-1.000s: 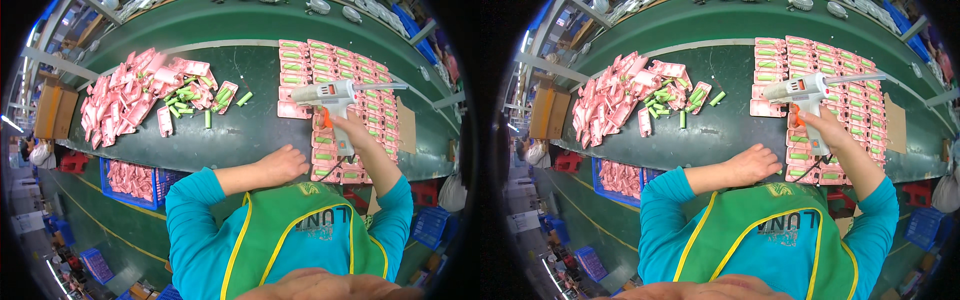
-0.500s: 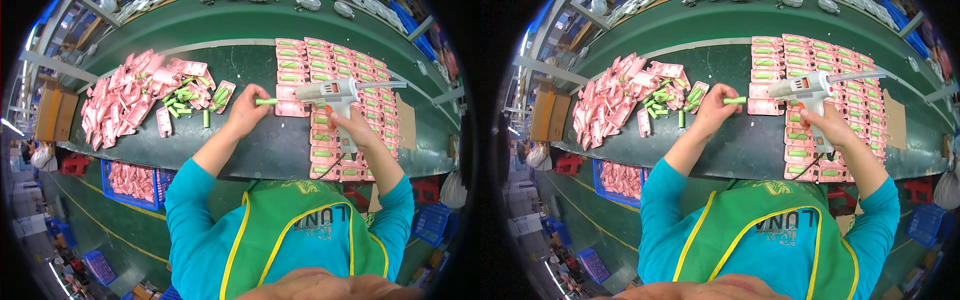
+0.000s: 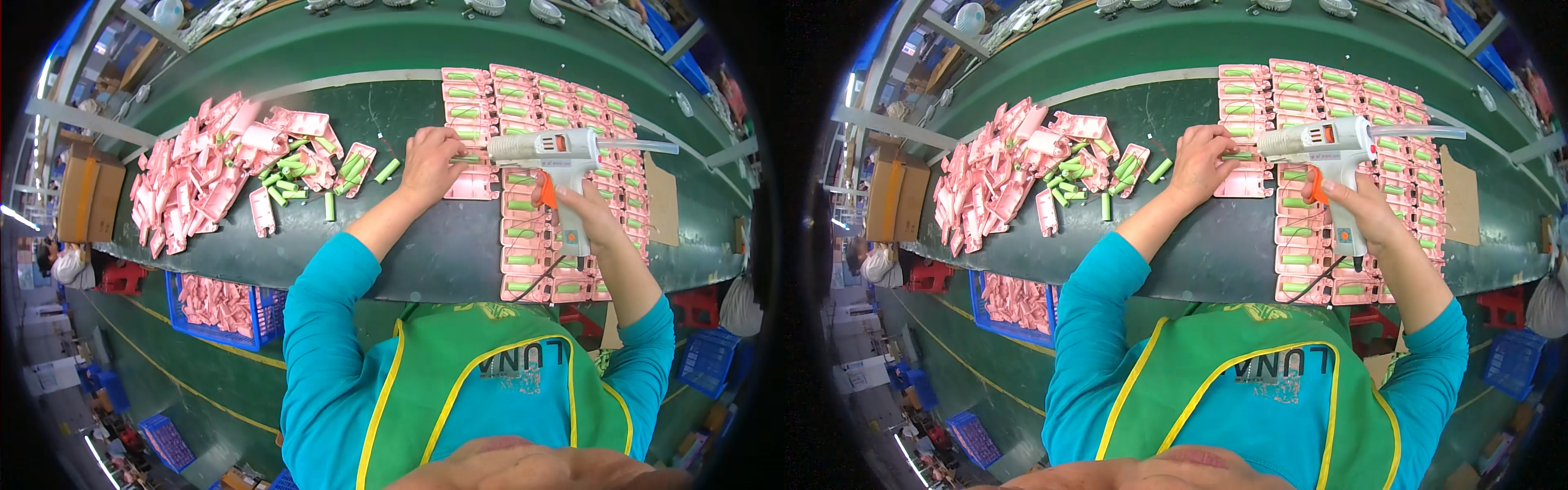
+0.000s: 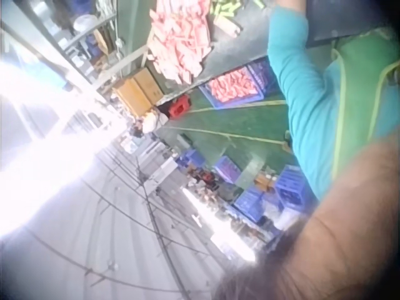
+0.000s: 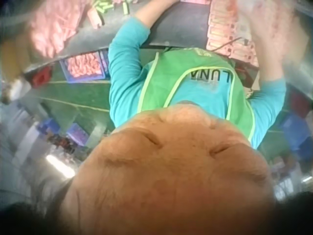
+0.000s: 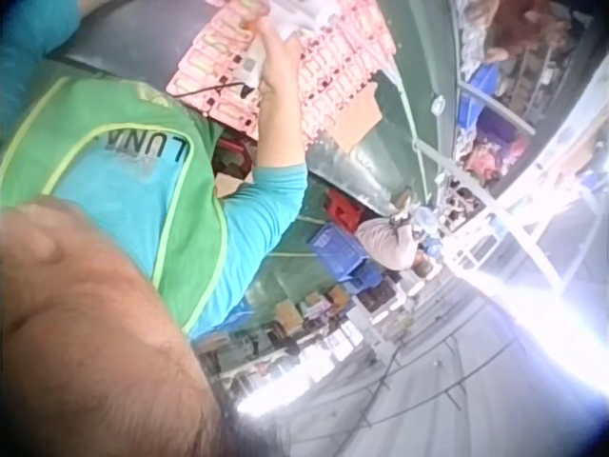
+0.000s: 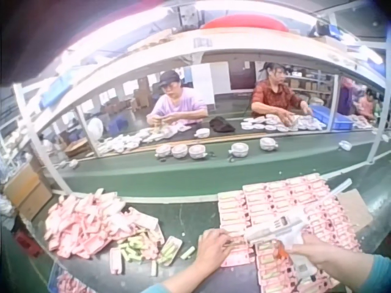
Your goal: Apply glue to secure cylindrical components into plastic housings on an assembly line.
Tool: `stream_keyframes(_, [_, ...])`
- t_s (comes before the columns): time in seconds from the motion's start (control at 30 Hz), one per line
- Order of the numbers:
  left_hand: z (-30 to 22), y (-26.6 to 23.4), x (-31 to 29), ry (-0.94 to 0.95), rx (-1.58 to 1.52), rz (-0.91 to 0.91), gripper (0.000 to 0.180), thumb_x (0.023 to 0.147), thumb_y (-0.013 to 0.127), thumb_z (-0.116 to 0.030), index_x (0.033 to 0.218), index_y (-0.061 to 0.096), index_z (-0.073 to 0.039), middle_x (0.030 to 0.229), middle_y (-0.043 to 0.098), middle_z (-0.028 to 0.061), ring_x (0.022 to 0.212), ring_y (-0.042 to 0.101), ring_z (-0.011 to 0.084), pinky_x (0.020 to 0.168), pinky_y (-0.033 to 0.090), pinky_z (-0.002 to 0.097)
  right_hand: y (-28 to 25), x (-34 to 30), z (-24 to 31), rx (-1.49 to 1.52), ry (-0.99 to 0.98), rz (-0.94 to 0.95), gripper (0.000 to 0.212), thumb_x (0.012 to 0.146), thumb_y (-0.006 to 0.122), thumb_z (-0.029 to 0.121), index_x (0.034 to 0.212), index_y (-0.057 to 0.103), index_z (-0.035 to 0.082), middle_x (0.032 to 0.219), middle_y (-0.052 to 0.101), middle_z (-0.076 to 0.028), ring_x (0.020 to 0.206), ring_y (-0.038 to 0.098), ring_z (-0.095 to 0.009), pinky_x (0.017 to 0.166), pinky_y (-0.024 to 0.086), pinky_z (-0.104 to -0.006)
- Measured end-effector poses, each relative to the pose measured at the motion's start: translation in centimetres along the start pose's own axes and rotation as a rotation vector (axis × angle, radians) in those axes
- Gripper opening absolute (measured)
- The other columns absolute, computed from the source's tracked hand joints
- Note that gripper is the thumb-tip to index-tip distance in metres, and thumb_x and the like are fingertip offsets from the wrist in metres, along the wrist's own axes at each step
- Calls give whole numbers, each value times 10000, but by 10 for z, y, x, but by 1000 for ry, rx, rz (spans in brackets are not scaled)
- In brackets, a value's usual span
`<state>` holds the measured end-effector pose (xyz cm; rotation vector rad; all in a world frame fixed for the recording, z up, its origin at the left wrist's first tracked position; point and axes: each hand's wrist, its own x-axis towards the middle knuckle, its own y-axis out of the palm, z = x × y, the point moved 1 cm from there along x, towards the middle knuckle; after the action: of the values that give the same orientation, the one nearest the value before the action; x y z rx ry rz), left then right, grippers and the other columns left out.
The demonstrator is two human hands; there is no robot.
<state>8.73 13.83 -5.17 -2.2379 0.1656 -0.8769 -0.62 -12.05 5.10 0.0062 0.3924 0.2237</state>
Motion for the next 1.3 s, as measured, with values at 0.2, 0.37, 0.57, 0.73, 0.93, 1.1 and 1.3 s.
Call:
stream_keyframes(0.2, [7, 1, -2, 4, 8, 4, 196, 665, 791, -115, 815, 664, -122, 1013, 606, 3, 1038, 528, 261, 871, 403, 408, 0, 7, -9, -19, 1, 17, 490, 905, 638, 366, 1235, 555, 14, 1040, 663, -87, 1028, 590, -175, 919, 444, -335])
stream_keyframes(0.37, [7, 3, -1, 45, 75, -6, 174, 668, 781, -117, 787, 654, -126, 1006, 605, -4, 1035, 530, 253, 850, 400, 408, 4, 9, -6, -59, 43, -17, 491, 905, 639, 382, 1216, 559, 11, 1008, 659, -85, 1004, 586, -169, 893, 441, -329])
stream_keyframes(0.57, [5, 3, 1, 113, 124, -23, 157, 685, 760, -110, 774, 632, -122, 994, 605, -2, 1040, 534, 252, 835, 399, 405, 9, 0, 4, -150, 44, -35, 455, 910, 633, 399, 1148, 585, 14, 948, 639, -71, 910, 575, -163, 850, 445, -338])
stream_keyframes(0.73, [6, 4, 0, 181, 128, -57, 170, 699, 743, -111, 815, 619, -119, 989, 607, 4, 1031, 545, 254, 826, 406, 405, 1, -1, -6, -194, 21, 40, 445, 913, 630, 406, 1128, 595, 18, 934, 633, -66, 892, 568, -165, 821, 451, -335])
stream_keyframes(0.93, [2, -40, -14, 124, 205, -116, 211, 737, 762, -247, 802, 599, -129, 893, 599, 18, 925, 567, 253, 773, 393, 403, 4, -9, 4, 1, -23, -15, 474, 893, 628, 371, 1204, 558, 21, 1041, 655, -76, 996, 600, -163, 777, 472, -312])
stream_keyframes(1.1, [14, -80, -40, 64, 594, -20, 253, 707, 785, -265, 842, 628, -119, 949, 591, 41, 904, 551, 248, 755, 379, 419, 2, -19, 7, 3, -60, -8, 523, 864, 615, 359, 1252, 538, 16, 1094, 653, -91, 1046, 602, -179, 840, 469, -315])
stream_keyframes(1.3, [27, -74, -44, -54, 664, 85, 262, 692, 791, -266, 848, 649, -110, 956, 565, 44, 941, 532, 253, 788, 376, 419, 23, -25, -8, -15, -25, 88, 506, 865, 660, 321, 1233, 529, 0, 1073, 648, -95, 1042, 596, -195, 924, 446, -352])
